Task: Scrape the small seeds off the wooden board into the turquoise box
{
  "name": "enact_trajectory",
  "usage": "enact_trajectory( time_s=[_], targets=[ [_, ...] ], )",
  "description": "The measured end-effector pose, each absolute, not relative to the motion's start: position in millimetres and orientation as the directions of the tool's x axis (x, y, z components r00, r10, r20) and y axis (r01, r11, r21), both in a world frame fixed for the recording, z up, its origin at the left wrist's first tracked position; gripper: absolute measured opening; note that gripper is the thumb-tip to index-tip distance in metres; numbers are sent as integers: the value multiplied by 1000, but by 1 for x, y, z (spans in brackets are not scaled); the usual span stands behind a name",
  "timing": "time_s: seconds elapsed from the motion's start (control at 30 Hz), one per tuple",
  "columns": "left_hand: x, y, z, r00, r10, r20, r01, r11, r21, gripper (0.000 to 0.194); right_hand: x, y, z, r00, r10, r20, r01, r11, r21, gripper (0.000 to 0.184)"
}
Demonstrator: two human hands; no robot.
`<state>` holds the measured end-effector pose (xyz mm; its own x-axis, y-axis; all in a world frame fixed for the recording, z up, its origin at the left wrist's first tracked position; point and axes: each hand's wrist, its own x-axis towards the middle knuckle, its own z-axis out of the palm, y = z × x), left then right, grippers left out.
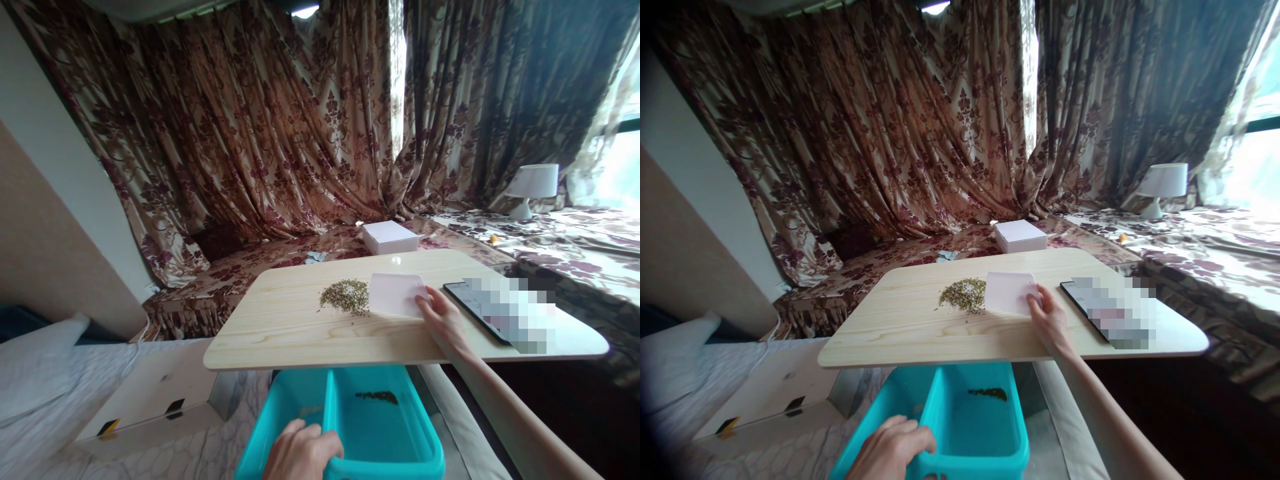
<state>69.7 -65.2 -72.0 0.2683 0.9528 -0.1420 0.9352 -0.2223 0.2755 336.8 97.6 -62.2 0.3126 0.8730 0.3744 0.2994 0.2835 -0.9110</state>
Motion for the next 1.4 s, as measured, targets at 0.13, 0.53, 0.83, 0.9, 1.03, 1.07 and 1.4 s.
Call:
enact_trajectory(
  time_s=[0.13,0.53,0.83,0.9,1.03,1.07,1.4],
  targets=[
    [72,-65,-68,257,952,-165,939,-206,275,16,336,98,-62,288,885,367,270,293,-917,31],
    [73,-67,-63,255,952,-171,934,-196,299,15,335,97,-61,335,876,348,292,255,-922,27],
    [72,-68,-65,237,954,-184,933,-171,317,18,334,106,-70,240,908,344,115,325,-939,27],
    [71,-68,-68,236,956,-176,934,-173,314,18,335,108,-73,226,906,358,121,338,-933,27],
    [68,-67,-76,257,956,-141,927,-203,317,23,336,107,-73,217,907,361,165,330,-929,27],
    [68,-66,-77,259,956,-136,925,-206,319,24,335,105,-73,215,909,357,169,326,-930,27],
    [69,-67,-77,237,957,-164,936,-180,303,23,333,105,-70,193,913,359,114,342,-933,24]
  ],
)
